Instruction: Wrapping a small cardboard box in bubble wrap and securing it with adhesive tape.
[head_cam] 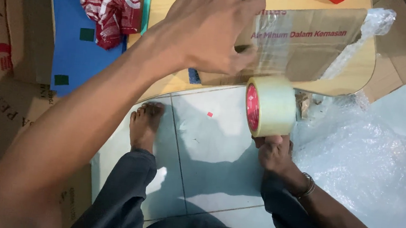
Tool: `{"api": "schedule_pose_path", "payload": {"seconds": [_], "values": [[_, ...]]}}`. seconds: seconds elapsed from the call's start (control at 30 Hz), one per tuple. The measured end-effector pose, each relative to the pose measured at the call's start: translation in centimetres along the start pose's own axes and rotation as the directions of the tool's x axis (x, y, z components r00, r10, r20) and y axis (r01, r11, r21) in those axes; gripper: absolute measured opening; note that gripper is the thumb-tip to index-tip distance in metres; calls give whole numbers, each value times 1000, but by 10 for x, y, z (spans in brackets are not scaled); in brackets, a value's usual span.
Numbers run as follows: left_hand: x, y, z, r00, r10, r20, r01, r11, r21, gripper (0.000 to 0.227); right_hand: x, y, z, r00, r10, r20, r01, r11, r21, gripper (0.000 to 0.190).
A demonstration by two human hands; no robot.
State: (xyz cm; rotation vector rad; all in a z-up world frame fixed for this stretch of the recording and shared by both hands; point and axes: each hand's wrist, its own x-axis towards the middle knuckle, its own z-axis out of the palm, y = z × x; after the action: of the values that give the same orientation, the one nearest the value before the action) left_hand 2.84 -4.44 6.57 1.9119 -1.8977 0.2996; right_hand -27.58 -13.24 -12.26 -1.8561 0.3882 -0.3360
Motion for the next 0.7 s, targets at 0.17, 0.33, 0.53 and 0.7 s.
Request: {"api": "schedule_pose_path", "payload": {"seconds": [0.17,0.33,0.53,0.7], "values": [[0,-7,11,999,-9,35,9,1000,-9,44,-8,-23,6,961,260,-91,-275,909,-312,74],[-9,0,30,994,-66,86,76,990,-121,44,-24,26,8,995,99,-35,-99,778,-620,86],[-9,-6,41,997,-64,35,69,988,-141,49,-25,22,11,997,63,-52,-81,752,-654,82],[-13,-17,59,972,-170,162,210,939,-272,45,-18,7,8,1000,15,16,-1,761,-649,77]]}}
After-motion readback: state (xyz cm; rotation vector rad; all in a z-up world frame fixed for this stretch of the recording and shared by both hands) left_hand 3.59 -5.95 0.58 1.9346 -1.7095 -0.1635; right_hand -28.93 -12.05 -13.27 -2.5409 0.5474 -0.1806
